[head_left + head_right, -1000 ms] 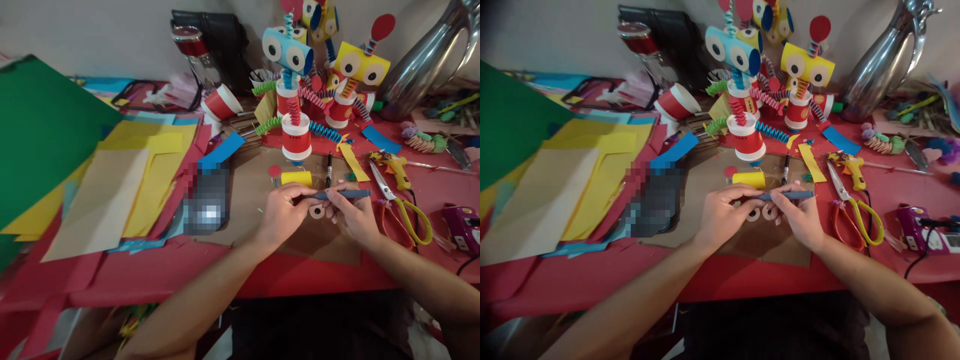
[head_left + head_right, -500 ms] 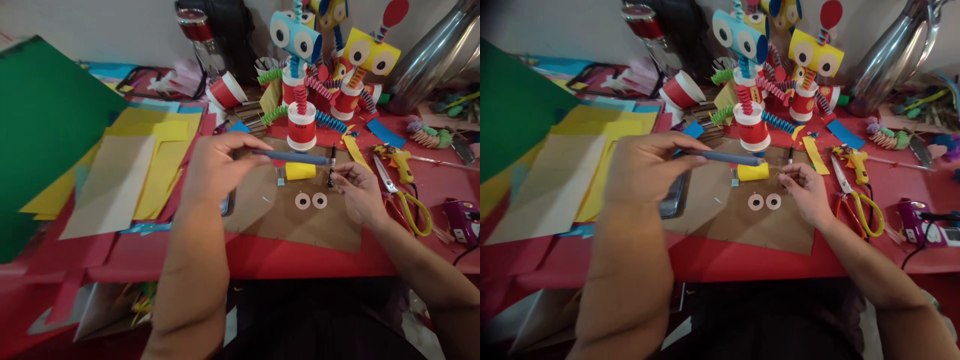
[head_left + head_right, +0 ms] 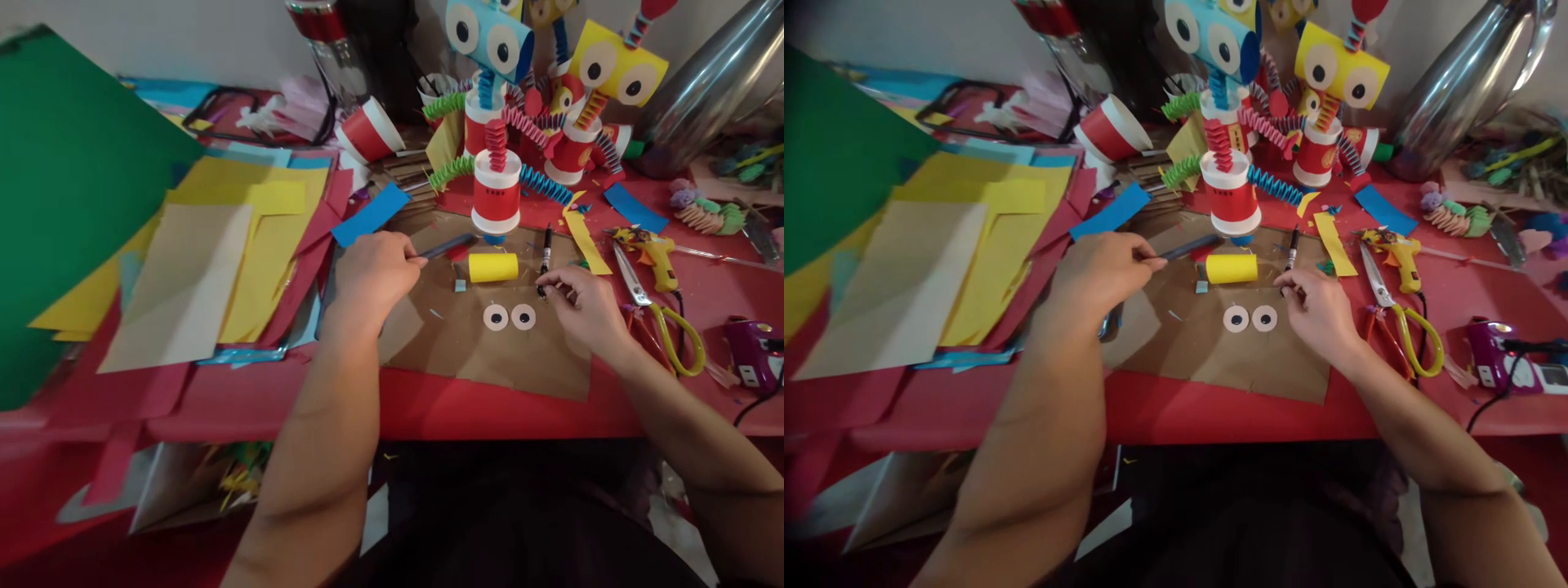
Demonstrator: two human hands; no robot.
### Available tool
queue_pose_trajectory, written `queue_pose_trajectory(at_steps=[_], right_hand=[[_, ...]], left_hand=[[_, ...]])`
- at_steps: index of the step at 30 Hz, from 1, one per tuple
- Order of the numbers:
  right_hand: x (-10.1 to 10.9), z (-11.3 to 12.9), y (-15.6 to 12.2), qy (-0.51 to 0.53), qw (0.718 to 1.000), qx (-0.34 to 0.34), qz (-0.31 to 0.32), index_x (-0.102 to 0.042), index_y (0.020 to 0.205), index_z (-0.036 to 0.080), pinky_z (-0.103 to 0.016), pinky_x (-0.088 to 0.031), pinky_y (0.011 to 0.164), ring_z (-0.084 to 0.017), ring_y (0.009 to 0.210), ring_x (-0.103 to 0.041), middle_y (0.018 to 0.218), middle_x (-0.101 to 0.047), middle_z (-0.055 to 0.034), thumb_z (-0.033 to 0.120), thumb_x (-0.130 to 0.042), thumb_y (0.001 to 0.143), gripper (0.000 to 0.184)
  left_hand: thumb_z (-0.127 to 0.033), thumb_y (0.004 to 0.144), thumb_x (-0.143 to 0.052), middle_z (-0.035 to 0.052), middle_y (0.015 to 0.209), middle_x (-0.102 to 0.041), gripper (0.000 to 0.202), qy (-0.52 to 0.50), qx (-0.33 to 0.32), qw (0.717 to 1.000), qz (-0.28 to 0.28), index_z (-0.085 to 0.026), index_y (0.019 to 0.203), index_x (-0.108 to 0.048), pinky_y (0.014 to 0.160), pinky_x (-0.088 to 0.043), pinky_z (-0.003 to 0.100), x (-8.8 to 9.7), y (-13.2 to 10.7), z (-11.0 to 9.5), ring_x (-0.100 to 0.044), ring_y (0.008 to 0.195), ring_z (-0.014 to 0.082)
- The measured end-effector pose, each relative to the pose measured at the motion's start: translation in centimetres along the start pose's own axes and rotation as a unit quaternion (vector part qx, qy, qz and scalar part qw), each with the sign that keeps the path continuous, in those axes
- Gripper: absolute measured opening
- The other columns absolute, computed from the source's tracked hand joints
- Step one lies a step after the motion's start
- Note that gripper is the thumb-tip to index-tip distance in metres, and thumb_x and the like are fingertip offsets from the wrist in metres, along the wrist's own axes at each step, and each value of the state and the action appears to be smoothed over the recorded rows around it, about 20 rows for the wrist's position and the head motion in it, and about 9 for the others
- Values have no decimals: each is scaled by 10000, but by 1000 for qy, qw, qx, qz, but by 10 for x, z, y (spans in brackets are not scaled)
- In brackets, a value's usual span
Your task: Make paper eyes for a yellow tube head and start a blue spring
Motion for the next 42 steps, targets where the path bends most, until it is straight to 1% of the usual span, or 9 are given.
queue_pose_trajectory(at_steps=[7, 11, 14, 16, 20, 24, 31, 35, 42], right_hand=[[-1, 2, -1, -26, 1000, -9, 2, -733, 883, 188, -285, -410, 579, -142, 609, -549, 810, -704, -46, 130, -546, 815, 208], [-6, 3, -3, -44, 999, 2, 30, -735, 906, 189, -303, -420, 608, -163, 644, -571, 796, -695, -49, 118, -540, 814, 227], [-8, 5, -6, -60, 997, 15, 43, -737, 919, 197, -314, -437, 626, -178, 680, -603, 843, -710, -62, 103, -518, 812, 262], [-9, 7, -9, -77, 996, 20, 45, -739, 926, 210, -316, -446, 626, -184, 696, -623, 868, -722, -63, 114, -521, 816, 262], [-9, 10, -13, -112, 992, 33, 51, -736, 953, 229, -315, -454, 618, -206, 748, -655, 915, -740, -63, 128, -545, 812, 258], [-9, 13, -15, -125, 989, 49, 55, -734, 976, 221, -325, -482, 642, -235, 826, -677, 955, -739, -83, 115, -550, 815, 266], [-10, 10, -13, -134, 989, 40, 51, -732, 1000, 220, -344, -514, 685, -246, 864, -688, 974, -741, -90, 107, -550, 835, 270], [-8, 8, -11, -139, 989, 28, 45, -725, 963, 226, -328, -498, 636, -246, 864, -689, 958, -746, -80, 141, -568, 849, 211], [-10, 9, -15, -142, 982, 38, 121, -715, 1038, 203, -390, -555, 736, -307, 1027, -680, 1085, -720, -110, 237, -670, 821, 225]], left_hand=[[-378, 909, -529, 224, 1176, -699, 357, 69, 7, 995, 71, -122, 1002, -759, 889, -505, 464, 5, -13, -12, -616, 1160, 418], [-389, 899, -541, 199, 1177, -685, 311, 9, -5, 1000, -6, -170, 971, -751, 913, -488, 491, 4, -15, -12, -606, 1141, 413], [-250, 881, -534, 140, 1059, -705, 199, -94, -74, 988, -92, -212, 860, -728, 929, -464, 450, 2, -15, -15, -624, 1065, 346], [-167, 830, -565, 104, 972, -708, 161, -170, -122, 972, -104, -231, 777, -703, 910, -454, 406, -1, -14, -18, -637, 1002, 308], [-105, 786, -585, 62, 898, -708, 167, -256, -156, 951, -74, -242, 780, -681, 829, -451, 358, -15, -11, -24, -640, 886, 250], [-136, 826, -581, 35, 867, -692, 166, -327, -145, 933, -33, -214, 952, -657, 734, -452, 318, -30, -6, -29, -623, 800, 195], [-176, 693, -764, -14, 829, -668, 624, -388, -121, 914, 8, -180, 1270, -526, 758, -445, 326, -40, -9, -34, -621, 779, 185], [-142, 685, -748, -36, 747, -654, 597, -411, -116, 904, 25, -201, 1242, -542, 760, -420, 330, -41, -12, -38, -634, 794, 199], [-147, 698, -704, -38, 716, -629, 392, -589, -77, 799, 92, -213, 1075, -616, 647, -413, 267, -37, -15, -41, -589, 665, 134]])
Point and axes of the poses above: each hand's wrist, its own y-axis towards the middle knuckle, its own x-axis out of the back of the hand, z = x × y, the point moved 3 cm from there along y, towards the middle knuckle
